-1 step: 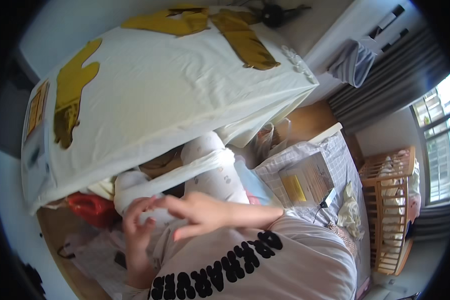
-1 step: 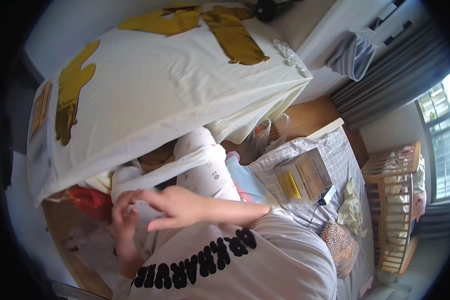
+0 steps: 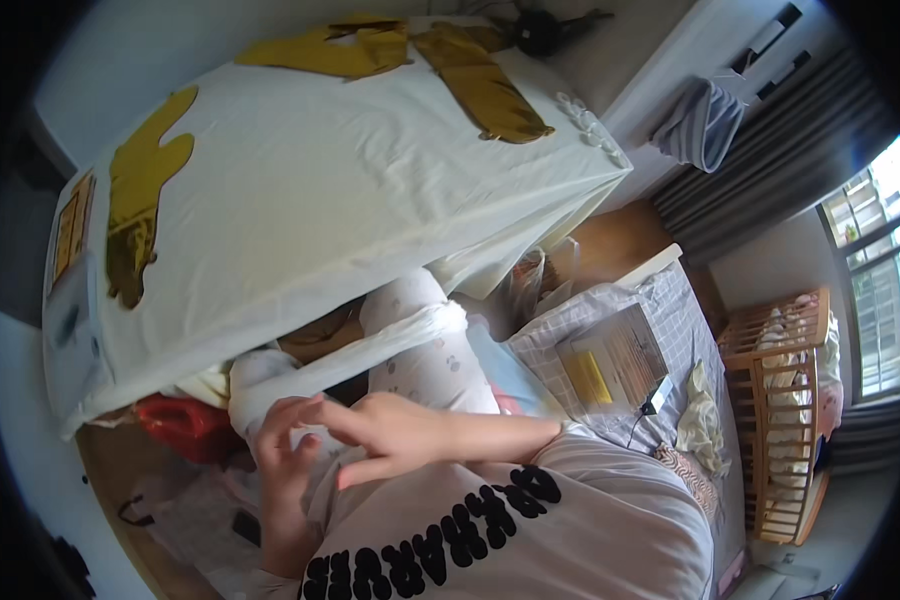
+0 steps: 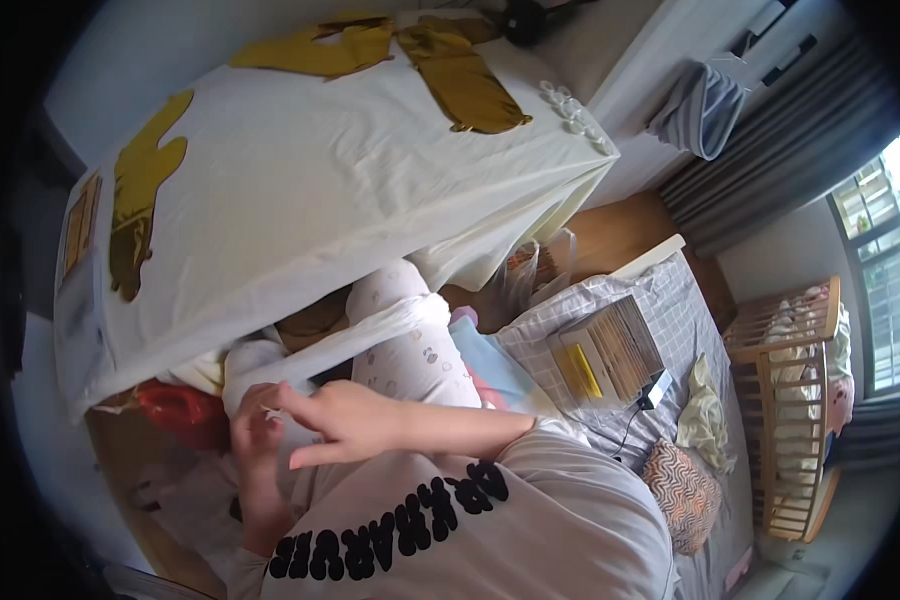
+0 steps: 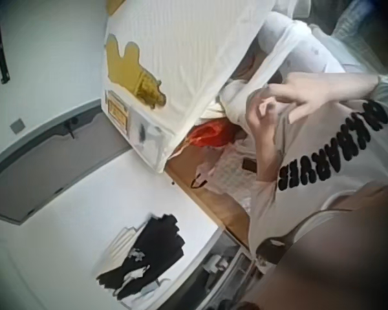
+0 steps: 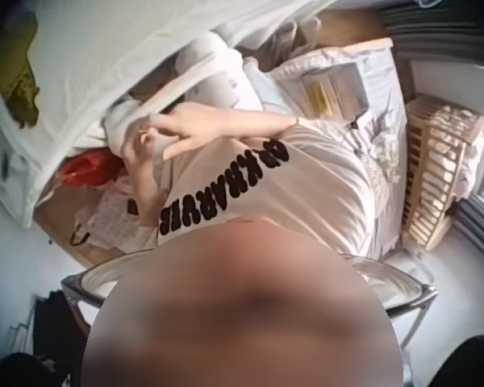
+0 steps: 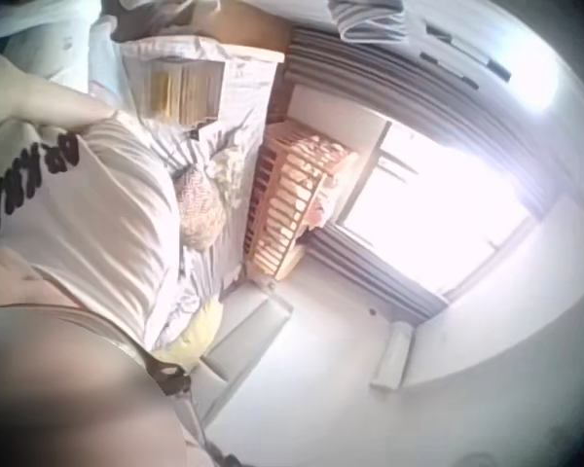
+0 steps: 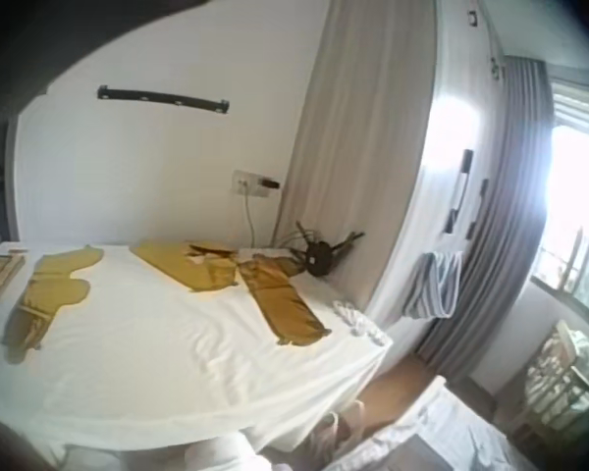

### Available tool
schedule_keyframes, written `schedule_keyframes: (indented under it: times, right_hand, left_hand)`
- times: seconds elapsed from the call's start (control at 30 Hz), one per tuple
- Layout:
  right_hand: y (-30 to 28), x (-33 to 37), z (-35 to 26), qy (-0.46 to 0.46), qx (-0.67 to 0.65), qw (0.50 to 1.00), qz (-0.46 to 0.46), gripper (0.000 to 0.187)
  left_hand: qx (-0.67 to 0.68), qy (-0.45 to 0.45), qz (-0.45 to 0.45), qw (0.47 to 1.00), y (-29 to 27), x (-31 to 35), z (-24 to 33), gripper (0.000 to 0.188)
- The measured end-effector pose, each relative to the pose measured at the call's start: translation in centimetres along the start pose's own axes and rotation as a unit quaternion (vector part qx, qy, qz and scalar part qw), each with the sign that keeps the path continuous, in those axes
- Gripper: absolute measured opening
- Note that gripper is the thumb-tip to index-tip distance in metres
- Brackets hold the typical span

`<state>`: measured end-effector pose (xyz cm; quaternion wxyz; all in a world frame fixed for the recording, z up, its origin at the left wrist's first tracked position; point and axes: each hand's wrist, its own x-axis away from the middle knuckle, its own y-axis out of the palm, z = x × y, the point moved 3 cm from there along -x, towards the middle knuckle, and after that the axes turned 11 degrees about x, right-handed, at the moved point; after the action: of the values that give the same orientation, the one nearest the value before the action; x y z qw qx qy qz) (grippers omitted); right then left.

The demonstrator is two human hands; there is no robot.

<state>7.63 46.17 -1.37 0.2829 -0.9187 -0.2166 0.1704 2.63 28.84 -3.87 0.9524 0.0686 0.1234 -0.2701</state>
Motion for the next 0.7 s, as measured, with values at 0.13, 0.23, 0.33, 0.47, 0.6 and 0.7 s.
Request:
schedule_keyframes:
  times: [0.13, 0.23, 0.33, 0.47, 0.6, 0.7]
  right_hand:
    - [-0.9, -1.2, -0.5, -0.026, 0.006, 0.997, 0.076, 0.06]
    - [-1.0, -1.5, 0.0, -0.018, 0.025, 0.995, 0.092, 0.056]
    - [0.0, -1.7, 1.5, 0.01, -0.025, 0.994, 0.105, 0.043]
    - [0.4, -2.6, 2.8, 0.073, -0.079, 0.986, 0.129, 0.028]
    - [2.1, -4.3, 4.3, 0.086, -0.271, 0.957, 0.054, 0.03]
    - [3.1, -4.7, 5.9, 0.051, -0.368, 0.927, 0.052, 0.027]
  left_hand:
    - [0.167, -0.07, 0.066, 0.981, 1.8, 0.6, -3.5, 0.032]
    - [0.223, -0.108, 0.119, 0.961, 2.2, -0.1, -3.5, 0.032]
    - [0.198, -0.081, 0.127, 0.969, 1.8, -1.1, -2.7, 0.031]
    - [0.263, -0.068, 0.134, 0.953, 0.4, -0.9, -2.6, 0.024]
    - [0.416, -0.099, 0.183, 0.885, -0.1, -0.3, -2.4, 0.027]
    - [0.463, -0.135, 0.109, 0.869, -0.9, -0.4, -3.1, 0.032]
